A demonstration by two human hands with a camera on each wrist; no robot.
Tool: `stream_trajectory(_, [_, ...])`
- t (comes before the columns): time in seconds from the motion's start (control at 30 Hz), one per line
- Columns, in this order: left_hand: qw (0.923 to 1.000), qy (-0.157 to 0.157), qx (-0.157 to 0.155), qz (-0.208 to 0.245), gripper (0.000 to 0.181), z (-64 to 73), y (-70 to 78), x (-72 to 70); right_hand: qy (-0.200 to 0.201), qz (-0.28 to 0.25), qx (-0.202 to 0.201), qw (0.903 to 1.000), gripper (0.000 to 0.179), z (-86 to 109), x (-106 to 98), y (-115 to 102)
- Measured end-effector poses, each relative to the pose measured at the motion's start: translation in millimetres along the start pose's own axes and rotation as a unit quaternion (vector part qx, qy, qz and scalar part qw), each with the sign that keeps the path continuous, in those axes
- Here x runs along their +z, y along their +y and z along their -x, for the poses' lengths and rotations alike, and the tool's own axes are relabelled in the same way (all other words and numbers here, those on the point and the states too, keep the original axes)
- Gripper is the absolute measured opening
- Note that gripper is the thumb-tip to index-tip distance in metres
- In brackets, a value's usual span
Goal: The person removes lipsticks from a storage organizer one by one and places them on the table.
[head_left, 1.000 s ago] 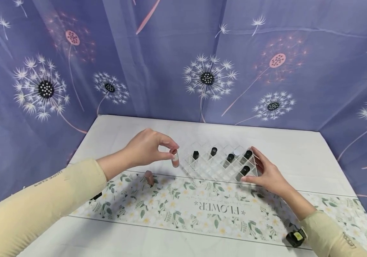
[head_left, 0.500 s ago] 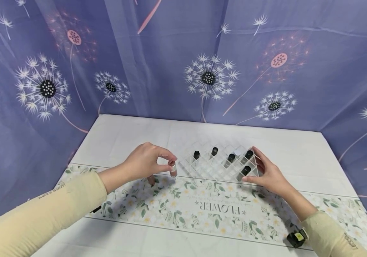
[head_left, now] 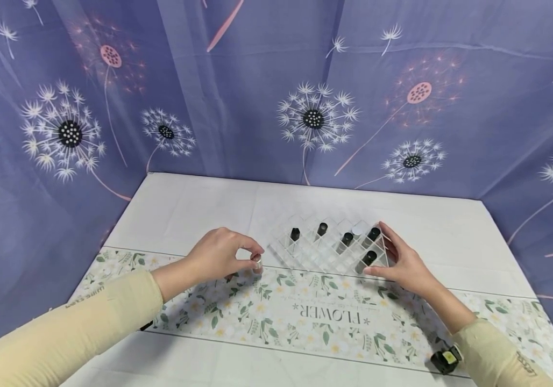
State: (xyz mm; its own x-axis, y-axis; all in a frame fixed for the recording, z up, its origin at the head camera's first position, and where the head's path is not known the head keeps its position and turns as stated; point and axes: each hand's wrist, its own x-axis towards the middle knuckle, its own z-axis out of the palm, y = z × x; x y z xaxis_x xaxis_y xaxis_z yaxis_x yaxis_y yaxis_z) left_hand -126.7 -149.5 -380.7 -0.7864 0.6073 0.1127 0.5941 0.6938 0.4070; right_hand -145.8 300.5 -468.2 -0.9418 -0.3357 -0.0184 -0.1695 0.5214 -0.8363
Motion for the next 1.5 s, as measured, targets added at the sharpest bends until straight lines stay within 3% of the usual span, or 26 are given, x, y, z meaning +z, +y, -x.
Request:
stream_trajectory(0.7, [0.9997, -0.003, -0.022, -0.005, 0.021, 5.2, -4.8, 21.0, -0.002, -0.005, 0.007, 1.0000, 0.119, 1.1, 1, -1])
stream_trajectory(1.5, [0.9997, 0.000, -0.003, -0.023, 0.020, 8.5, -6.9, 17.7, -0.003, -0.001, 0.001, 1.0000, 0.118, -0.6, 0, -1])
